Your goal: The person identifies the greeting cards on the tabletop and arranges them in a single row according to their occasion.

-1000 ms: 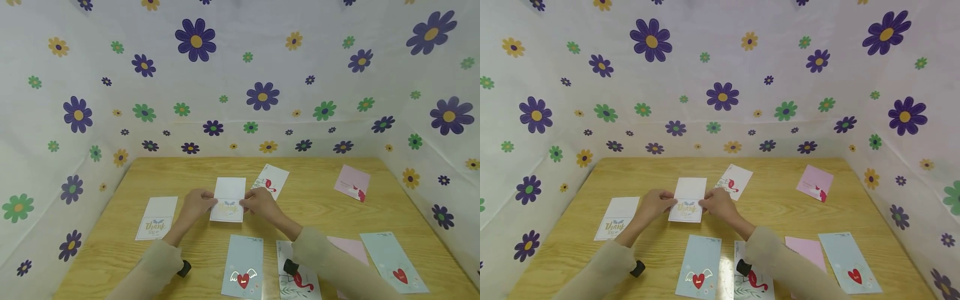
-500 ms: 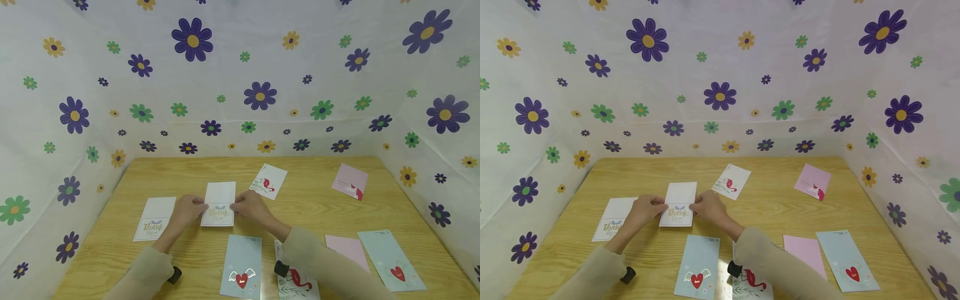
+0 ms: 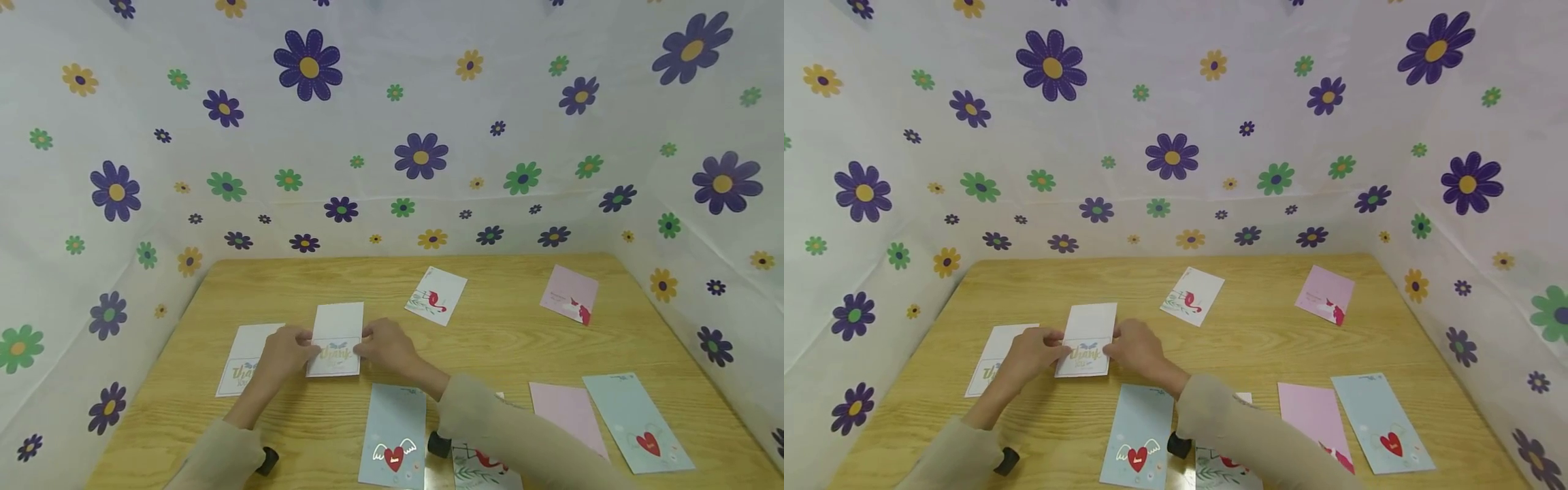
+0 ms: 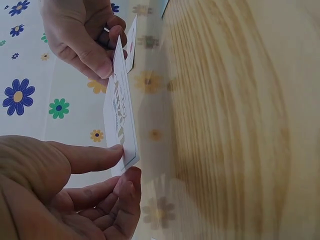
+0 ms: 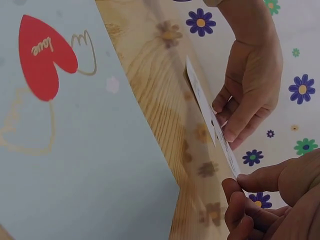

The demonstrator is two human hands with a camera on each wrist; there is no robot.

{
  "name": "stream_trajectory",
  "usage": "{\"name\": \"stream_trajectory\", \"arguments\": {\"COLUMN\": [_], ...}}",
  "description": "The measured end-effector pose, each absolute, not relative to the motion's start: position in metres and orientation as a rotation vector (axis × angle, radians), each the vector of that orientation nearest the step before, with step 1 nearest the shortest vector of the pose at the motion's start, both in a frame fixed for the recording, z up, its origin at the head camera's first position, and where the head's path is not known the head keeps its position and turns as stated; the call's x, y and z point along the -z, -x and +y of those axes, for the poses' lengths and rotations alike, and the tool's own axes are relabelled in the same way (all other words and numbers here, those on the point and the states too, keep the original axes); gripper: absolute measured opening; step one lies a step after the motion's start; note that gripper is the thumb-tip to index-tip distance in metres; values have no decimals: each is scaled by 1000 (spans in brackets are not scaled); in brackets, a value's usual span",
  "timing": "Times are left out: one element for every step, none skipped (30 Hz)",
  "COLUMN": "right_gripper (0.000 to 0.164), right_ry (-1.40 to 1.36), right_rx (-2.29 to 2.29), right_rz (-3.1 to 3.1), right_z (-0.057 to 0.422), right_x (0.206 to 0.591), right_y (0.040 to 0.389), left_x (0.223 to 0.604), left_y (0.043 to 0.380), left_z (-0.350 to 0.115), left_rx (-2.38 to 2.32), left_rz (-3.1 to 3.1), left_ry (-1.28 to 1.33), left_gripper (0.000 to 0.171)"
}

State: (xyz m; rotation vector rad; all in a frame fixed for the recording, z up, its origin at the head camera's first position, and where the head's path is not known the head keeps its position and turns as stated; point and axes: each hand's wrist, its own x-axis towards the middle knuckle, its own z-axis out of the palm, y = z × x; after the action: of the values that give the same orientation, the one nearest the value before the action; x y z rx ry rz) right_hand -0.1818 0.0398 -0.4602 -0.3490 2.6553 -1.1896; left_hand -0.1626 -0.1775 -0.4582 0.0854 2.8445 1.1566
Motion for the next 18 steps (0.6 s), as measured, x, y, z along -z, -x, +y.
{"name": "stream_trajectory", "arguments": {"right_gripper": [26, 25, 24, 23, 24, 24, 25, 26, 27, 29, 30, 32, 32, 31, 29, 27, 22, 17], "right_ry": [353, 357, 357, 359, 353, 351, 348, 345, 342, 343, 339, 340, 340, 342, 345, 351, 354, 363], "right_rx": [1183, 1180, 1173, 1164, 1159, 1150, 1141, 1136, 1128, 1122, 1119, 1110, 1102, 1093, 1079, 1068, 1053, 1044], "right_rz": [2656, 2652, 2653, 2655, 2653, 2655, 2654, 2652, 2653, 2654, 2654, 2661, 2665, 2673, 2683, 2693, 2705, 2714], "right_z": [38, 36, 33, 31, 29, 27, 25, 24, 22, 20, 18, 16, 15, 13, 12, 10, 9, 8], "right_x": [461, 461, 462, 463, 463, 464, 465, 465, 466, 466, 466, 467, 467, 468, 468, 469, 469, 469], "right_y": [182, 181, 180, 180, 179, 179, 178, 178, 177, 177, 177, 177, 177, 177, 177, 177, 177, 177], "left_x": [458, 458, 459, 459, 459, 459, 458, 457, 457, 456, 456, 455, 455, 454, 455, 455, 455, 456], "left_y": [162, 161, 160, 159, 158, 158, 157, 156, 156, 155, 154, 153, 152, 152, 151, 151, 151, 152], "left_z": [-179, -180, -181, -183, -184, -185, -186, -187, -188, -189, -190, -191, -191, -192, -193, -193, -193, -193], "left_rx": [-1133, -1113, -1107, -1096, -1079, -1067, -1056, -1050, -1039, -1028, -1018, -1018, -1013, -1010, -1006, -1001, -993, -984], "left_rz": [2847, 2847, 2844, 2845, 2849, 2854, 2857, 2859, 2863, 2867, 2870, 2870, 2871, 2872, 2875, 2878, 2882, 2885], "left_ry": [-67, -42, -32, -26, -13, -3, 4, 8, 13, 19, 24, 18, 17, 16, 12, 12, 15, 18], "left_gripper": [35, 36, 36, 36, 36, 36, 37, 37, 37, 38, 38, 38, 39, 39, 39, 39, 39, 39]}}
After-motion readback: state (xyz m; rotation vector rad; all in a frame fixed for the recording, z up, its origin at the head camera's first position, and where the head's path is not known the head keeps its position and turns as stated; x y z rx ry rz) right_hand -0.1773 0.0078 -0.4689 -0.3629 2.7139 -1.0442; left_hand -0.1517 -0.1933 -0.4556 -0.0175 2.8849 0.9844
